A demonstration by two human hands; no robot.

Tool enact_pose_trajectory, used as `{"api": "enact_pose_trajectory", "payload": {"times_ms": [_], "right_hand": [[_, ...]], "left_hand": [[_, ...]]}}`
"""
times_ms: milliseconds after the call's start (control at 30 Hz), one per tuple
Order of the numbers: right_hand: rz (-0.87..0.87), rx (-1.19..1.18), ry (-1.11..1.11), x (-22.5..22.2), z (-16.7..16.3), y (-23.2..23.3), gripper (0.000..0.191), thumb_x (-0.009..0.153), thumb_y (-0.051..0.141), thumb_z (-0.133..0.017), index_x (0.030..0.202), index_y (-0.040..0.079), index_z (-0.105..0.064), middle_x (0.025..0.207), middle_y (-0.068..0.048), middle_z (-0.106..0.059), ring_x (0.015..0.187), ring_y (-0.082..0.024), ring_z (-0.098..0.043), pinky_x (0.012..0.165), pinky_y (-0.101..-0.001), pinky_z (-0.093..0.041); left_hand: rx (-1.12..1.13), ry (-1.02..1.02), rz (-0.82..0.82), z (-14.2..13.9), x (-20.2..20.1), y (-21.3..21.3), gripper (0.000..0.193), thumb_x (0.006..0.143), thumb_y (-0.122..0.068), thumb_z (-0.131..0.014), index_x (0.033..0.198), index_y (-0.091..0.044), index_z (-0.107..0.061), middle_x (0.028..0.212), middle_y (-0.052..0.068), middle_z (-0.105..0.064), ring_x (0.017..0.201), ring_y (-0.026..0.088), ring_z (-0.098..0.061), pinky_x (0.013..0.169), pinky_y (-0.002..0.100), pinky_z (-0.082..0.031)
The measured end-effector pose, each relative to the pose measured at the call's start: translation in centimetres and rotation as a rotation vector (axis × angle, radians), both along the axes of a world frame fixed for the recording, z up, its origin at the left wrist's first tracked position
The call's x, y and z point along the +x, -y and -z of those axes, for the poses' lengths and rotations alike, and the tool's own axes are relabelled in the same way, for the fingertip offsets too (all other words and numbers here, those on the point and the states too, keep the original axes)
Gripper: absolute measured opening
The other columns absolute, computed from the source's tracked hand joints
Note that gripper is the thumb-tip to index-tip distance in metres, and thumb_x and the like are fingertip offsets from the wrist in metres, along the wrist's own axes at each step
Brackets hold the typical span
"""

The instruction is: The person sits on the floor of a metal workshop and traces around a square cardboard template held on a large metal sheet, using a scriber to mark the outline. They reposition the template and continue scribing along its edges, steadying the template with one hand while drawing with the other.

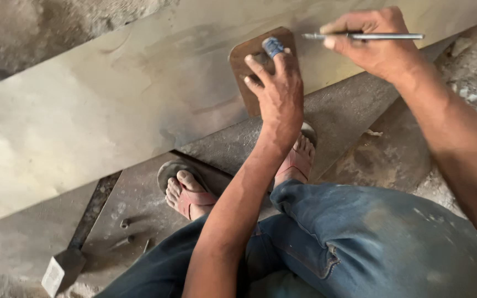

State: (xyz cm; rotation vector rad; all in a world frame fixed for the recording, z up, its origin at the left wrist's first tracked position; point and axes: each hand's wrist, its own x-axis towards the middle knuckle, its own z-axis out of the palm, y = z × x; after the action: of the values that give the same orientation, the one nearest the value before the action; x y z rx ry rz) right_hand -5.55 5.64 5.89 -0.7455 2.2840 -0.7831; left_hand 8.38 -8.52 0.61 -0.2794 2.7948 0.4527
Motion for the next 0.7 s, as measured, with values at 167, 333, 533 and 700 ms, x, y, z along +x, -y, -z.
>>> {"api": "enact_pose_trajectory", "payload": {"times_ms": [167, 333, 533, 700], "right_hand": [[-0.012, -0.26, 0.182, 2.5, 0.9, 6.7, 0.015, 0.102, 0.015, -0.075, 0.113, 0.005, -0.077, 0.102, -0.008, -0.078, 0.088, -0.016, -0.073, 0.078, -0.0295, -0.059], [-0.456, 0.042, 0.152, 2.6, -0.2, 13.3, 0.02, 0.079, 0.022, -0.082, 0.096, 0.011, -0.082, 0.086, -0.009, -0.078, 0.076, -0.024, -0.073, 0.068, -0.0367, -0.055], [-0.596, 0.279, 0.337, 4.9, 0.6, 16.9, 0.019, 0.071, 0.021, -0.082, 0.088, 0.014, -0.081, 0.083, -0.003, -0.078, 0.075, -0.022, -0.075, 0.067, -0.0378, -0.056], [-0.675, 0.446, 0.357, 5.6, 0.6, 18.1, 0.015, 0.069, 0.018, -0.083, 0.084, 0.014, -0.083, 0.079, -0.002, -0.078, 0.073, -0.022, -0.074, 0.067, -0.0392, -0.056]], "left_hand": [[0.007, -0.04, -0.003, 1.4, 1.3, -1.0, 0.063, 0.081, -0.02, -0.072, 0.14, -0.006, -0.053, 0.139, 0.021, -0.049, 0.132, 0.06, -0.04, 0.099, 0.074, -0.046], [0.176, -0.207, -0.194, 3.2, 1.8, -2.4, 0.052, 0.085, -0.022, -0.067, 0.134, -0.007, -0.057, 0.132, 0.02, -0.057, 0.13, 0.047, -0.047, 0.103, 0.071, -0.045], [0.257, -0.031, 0.023, 2.5, 2.4, -2.4, 0.054, 0.086, -0.021, -0.067, 0.137, -0.007, -0.056, 0.132, 0.018, -0.056, 0.132, 0.049, -0.047, 0.104, 0.071, -0.046], [0.275, -0.005, 0.048, 1.8, 2.4, -1.7, 0.055, 0.086, -0.02, -0.066, 0.139, -0.007, -0.056, 0.133, 0.017, -0.054, 0.133, 0.051, -0.046, 0.104, 0.071, -0.046]]}}
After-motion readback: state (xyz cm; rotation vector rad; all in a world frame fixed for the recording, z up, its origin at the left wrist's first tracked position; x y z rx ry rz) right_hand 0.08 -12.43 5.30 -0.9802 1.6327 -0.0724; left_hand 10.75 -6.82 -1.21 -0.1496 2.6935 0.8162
